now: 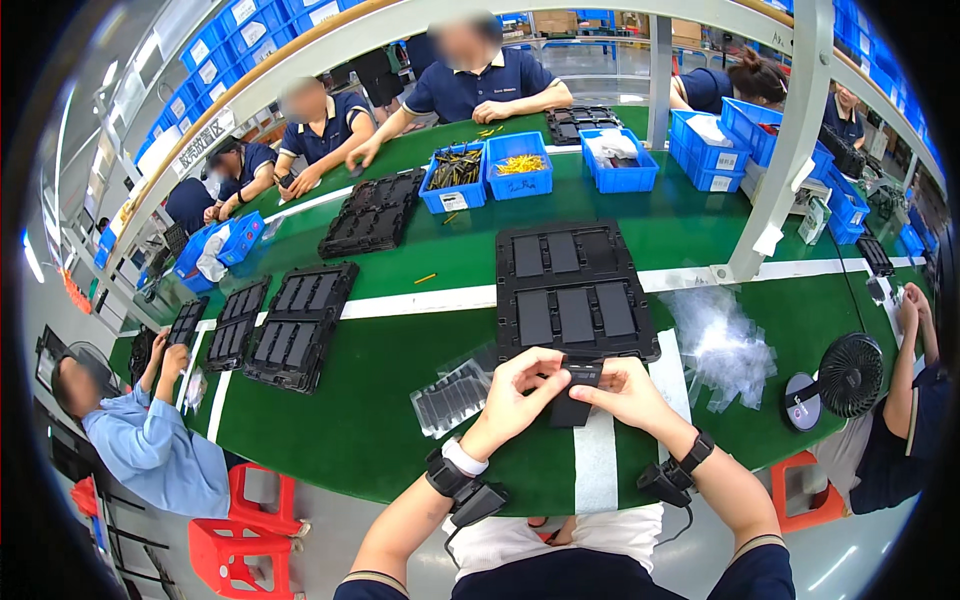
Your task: Assembling electronic components into black plastic trays on a production line.
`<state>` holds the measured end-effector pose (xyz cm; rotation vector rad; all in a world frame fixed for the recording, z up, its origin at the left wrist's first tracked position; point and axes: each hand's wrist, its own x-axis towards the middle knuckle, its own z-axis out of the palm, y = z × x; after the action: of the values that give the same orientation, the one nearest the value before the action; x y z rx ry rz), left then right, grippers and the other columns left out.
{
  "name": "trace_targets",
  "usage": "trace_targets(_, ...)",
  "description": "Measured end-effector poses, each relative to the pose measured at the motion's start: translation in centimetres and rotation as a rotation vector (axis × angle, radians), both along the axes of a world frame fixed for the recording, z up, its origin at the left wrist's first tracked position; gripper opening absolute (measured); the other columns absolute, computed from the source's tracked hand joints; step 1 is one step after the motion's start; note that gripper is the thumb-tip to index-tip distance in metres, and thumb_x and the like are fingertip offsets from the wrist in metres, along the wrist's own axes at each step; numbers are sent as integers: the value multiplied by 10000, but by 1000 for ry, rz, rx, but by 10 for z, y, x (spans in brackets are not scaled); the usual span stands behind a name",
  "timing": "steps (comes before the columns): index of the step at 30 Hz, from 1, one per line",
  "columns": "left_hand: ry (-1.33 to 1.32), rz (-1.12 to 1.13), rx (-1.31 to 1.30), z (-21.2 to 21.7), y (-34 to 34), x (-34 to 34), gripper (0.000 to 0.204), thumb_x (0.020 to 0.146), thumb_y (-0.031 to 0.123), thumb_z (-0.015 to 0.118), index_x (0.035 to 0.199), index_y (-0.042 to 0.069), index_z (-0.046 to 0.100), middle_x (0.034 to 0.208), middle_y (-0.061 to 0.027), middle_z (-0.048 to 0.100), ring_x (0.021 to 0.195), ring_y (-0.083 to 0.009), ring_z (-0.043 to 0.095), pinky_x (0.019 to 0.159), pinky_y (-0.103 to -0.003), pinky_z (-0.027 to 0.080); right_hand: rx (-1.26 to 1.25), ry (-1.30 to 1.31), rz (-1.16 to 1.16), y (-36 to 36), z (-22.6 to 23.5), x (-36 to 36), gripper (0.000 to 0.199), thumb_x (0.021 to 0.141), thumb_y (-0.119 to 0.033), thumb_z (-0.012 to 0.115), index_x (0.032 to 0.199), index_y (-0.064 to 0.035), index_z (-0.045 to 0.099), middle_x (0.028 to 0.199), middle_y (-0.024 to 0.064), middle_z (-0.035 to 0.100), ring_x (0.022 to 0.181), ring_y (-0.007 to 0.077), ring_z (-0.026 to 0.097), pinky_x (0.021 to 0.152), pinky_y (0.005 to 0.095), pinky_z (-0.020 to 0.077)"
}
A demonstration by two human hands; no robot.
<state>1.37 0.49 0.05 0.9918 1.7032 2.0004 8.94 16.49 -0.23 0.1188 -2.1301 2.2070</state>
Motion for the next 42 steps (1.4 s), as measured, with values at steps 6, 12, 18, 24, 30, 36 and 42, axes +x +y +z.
trace_targets(6, 23, 88, 18, -7, -2, -5, 172, 792, 32, 619, 958, -4, 588, 822, -28, 599, 747, -82, 580, 627, -198, 462, 26, 74, -134, 0, 4, 0, 140, 821, -129, 604, 881, -7, 575, 752, 21, 593, 687, 76, 562, 615, 216, 470)
trace_targets(12, 211, 224, -183, -3, -5, -6, 149, 790, 22, 619, 932, 2, 580, 833, -34, 607, 757, -77, 576, 647, -196, 462, -96, 30, -87, 7, 13, 4, 80, 852, -82, 525, 783, -42, 522, 697, -11, 520, 591, 32, 472, 508, 179, 381)
trace_targets(18, 58, 222, -72, -11, -1, -8, 155, 803, 26, 605, 949, -7, 566, 851, -32, 591, 774, -72, 558, 671, -208, 462, 905, -90, 239, 5, 27, 8, 205, 711, -173, 703, 716, -45, 544, 529, -44, 487, 514, 46, 481, 466, 191, 367)
trace_targets(24, 83, 71, -72, -12, -1, -7, 190, 829, 27, 573, 1014, -7, 547, 899, -36, 592, 829, -89, 556, 723, -230, 461, 293, 189, -191, -1, 23, 3, 282, 697, -116, 700, 935, -15, 587, 718, 50, 579, 603, 83, 561, 512, 210, 457)
trace_targets(30, 48, -129, -187, -10, 2, -8, 227, 884, 136, 514, 1058, -10, 523, 908, -56, 610, 800, -96, 576, 731, -230, 460, 74, 141, -286, 4, 14, 3, 127, 785, -25, 608, 898, 24, 580, 778, 25, 584, 694, 59, 544, 538, 182, 457)
trace_targets(36, -181, -180, -131, 0, -6, 1, 254, 910, 226, 469, 1015, 2, 527, 757, -57, 604, 531, -64, 531, 513, -194, 436, 69, 194, -289, -7, 16, -1, 247, 779, -13, 608, 1023, 16, 582, 858, 56, 595, 734, 80, 547, 567, 190, 466)
trace_targets(42, -225, -276, -122, 10, 2, 6, 263, 917, 230, 452, 1073, 20, 479, 700, -42, 577, 455, -50, 467, 430, -180, 385, 484, 330, -313, -4, 29, 14, 348, 782, 42, 535, 1126, -7, 550, 962, 142, 599, 812, 179, 602, 655, 234, 490)
